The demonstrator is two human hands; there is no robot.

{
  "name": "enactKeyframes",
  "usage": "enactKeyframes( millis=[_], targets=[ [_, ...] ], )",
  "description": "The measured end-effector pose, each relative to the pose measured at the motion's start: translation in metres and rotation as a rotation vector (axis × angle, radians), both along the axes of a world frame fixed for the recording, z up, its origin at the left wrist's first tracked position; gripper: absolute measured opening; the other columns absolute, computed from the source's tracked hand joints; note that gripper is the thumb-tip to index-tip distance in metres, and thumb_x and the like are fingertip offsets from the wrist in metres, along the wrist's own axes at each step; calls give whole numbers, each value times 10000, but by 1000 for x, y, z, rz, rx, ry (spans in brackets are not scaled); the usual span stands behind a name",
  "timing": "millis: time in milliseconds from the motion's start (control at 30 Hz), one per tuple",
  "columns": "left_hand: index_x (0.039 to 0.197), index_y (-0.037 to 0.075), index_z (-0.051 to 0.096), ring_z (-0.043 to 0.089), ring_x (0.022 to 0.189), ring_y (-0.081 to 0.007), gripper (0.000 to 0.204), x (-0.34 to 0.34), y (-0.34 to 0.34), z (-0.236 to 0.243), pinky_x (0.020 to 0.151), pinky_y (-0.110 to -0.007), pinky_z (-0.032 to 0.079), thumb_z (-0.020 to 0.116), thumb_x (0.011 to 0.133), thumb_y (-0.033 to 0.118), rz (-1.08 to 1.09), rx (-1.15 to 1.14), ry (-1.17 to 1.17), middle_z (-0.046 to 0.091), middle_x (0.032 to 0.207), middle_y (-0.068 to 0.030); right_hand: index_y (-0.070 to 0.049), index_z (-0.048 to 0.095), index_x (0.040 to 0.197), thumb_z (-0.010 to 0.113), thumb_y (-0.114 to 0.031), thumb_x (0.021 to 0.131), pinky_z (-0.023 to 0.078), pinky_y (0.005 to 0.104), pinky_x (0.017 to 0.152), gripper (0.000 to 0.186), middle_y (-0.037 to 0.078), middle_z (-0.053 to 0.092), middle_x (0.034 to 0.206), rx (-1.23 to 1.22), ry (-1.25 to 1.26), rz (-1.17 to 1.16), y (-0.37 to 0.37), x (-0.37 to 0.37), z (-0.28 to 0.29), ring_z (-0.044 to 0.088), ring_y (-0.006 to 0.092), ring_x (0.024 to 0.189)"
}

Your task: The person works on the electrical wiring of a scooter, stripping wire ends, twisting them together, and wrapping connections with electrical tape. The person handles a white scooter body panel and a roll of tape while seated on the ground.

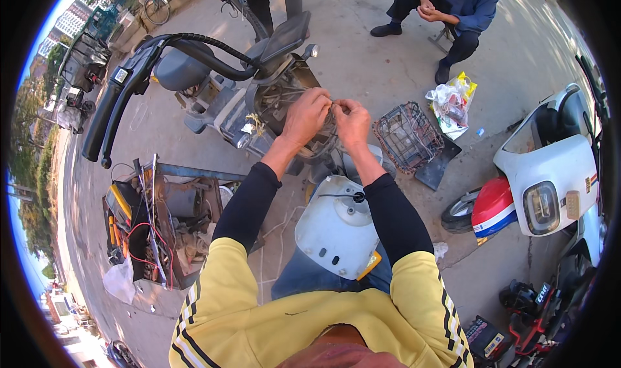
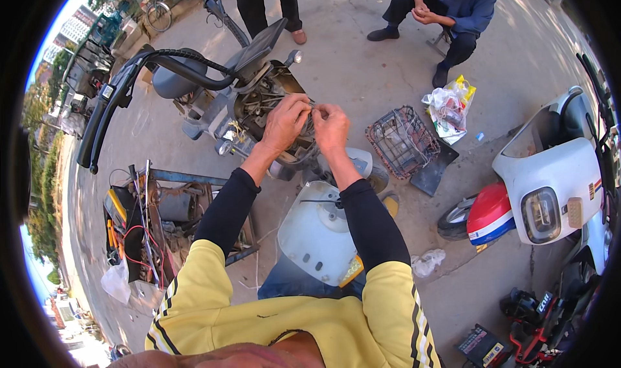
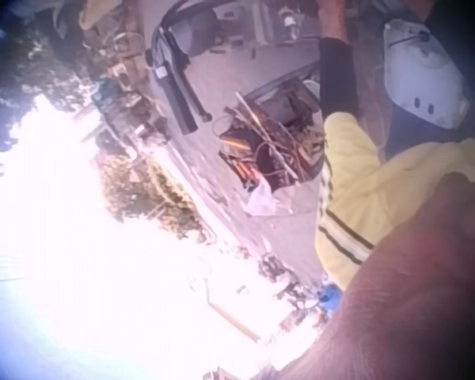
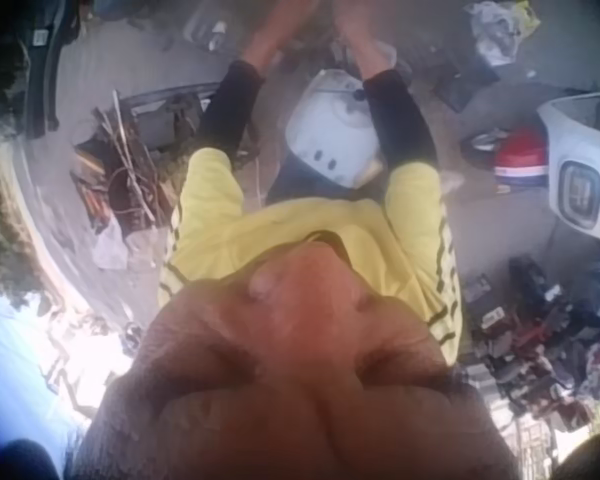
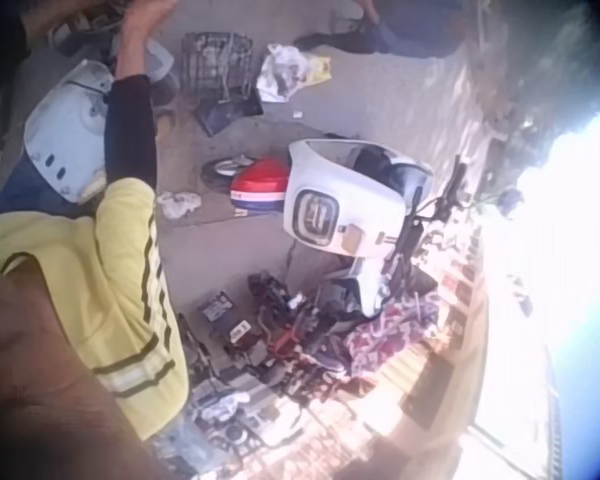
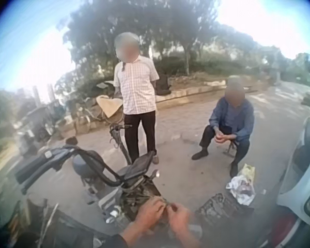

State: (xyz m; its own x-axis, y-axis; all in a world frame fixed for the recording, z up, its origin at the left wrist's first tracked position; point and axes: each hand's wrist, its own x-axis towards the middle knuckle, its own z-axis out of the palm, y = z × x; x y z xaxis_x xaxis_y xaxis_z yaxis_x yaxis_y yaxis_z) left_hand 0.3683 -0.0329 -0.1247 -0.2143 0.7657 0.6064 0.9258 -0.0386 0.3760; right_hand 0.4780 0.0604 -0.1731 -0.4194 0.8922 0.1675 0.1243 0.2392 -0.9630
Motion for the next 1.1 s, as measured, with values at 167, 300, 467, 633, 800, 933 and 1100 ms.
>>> enactKeyframes(
  millis=[167, 300, 467, 633, 800, 933, 1100],
  targets=[
    [988, 44, 673, 670, 973, -326, 102, -4, 2, 2, 803, -432, 556, 725, 900, 42, -35, -1, 56, 682, 1037, -85, -7, 792, 1012, 745, -110, 920, 578, 420, 765, 146, 184, 706, 952, 72, -3, 29, 0, -1, -3, 735, 335, 825],
    [1011, 37, 677, 669, 960, -351, 94, -12, 1, -2, 799, -447, 546, 710, 925, 52, -37, -57, -14, 685, 1001, -112, -21, 789, 1030, 725, -87, 935, 557, 457, 778, 133, 187, 673, 951, 135, -13, 57, -2, 2, 5, 707, 374, 858],
    [1041, 27, 682, 672, 957, -389, 98, -15, 5, 2, 806, -475, 536, 686, 961, 84, -17, -184, -127, 693, 978, -147, -35, 793, 1026, 702, -71, 942, 545, 471, 807, 129, 186, 665, 966, 224, -37, 62, 4, 2, 5, 683, 393, 906],
    [1050, 2, 684, 679, 939, -413, 125, -19, 9, 1, 823, -468, 535, 670, 984, 108, 42, -294, -233, 717, 974, -179, -43, 796, 1023, 698, -73, 941, 544, 469, 817, 132, 186, 664, 978, 238, -32, 92, 7, 1, 4, 676, 399, 917],
    [1031, -34, 686, 694, 767, -278, 173, -30, 14, -9, 708, -402, 544, 676, 991, 134, 76, -369, -419, 721, 872, -147, -48, 796, 1028, 705, -75, 931, 543, 470, 817, 136, 185, 661, 984, 222, -37, 118, 8, 1, 4, 674, 398, 924],
    [975, -53, 697, 642, 649, -142, 178, -36, 22, -2, 557, -309, 509, 674, 986, 123, 81, -518, -860, 690, 787, -74, -48, 790, 1012, 704, -75, 913, 544, 468, 817, 134, 180, 661, 989, 243, -33, 139, 13, -1, 0, 676, 394, 931],
    [967, -46, 709, 642, 651, -125, 141, -45, 28, 8, 541, -269, 517, 690, 969, 94, 128, -617, -1266, 684, 777, -62, -46, 779, 984, 710, -89, 893, 546, 468, 809, 122, 156, 666, 992, 238, -23, 186, 14, -2, -1, 682, 386, 908]
  ],
)
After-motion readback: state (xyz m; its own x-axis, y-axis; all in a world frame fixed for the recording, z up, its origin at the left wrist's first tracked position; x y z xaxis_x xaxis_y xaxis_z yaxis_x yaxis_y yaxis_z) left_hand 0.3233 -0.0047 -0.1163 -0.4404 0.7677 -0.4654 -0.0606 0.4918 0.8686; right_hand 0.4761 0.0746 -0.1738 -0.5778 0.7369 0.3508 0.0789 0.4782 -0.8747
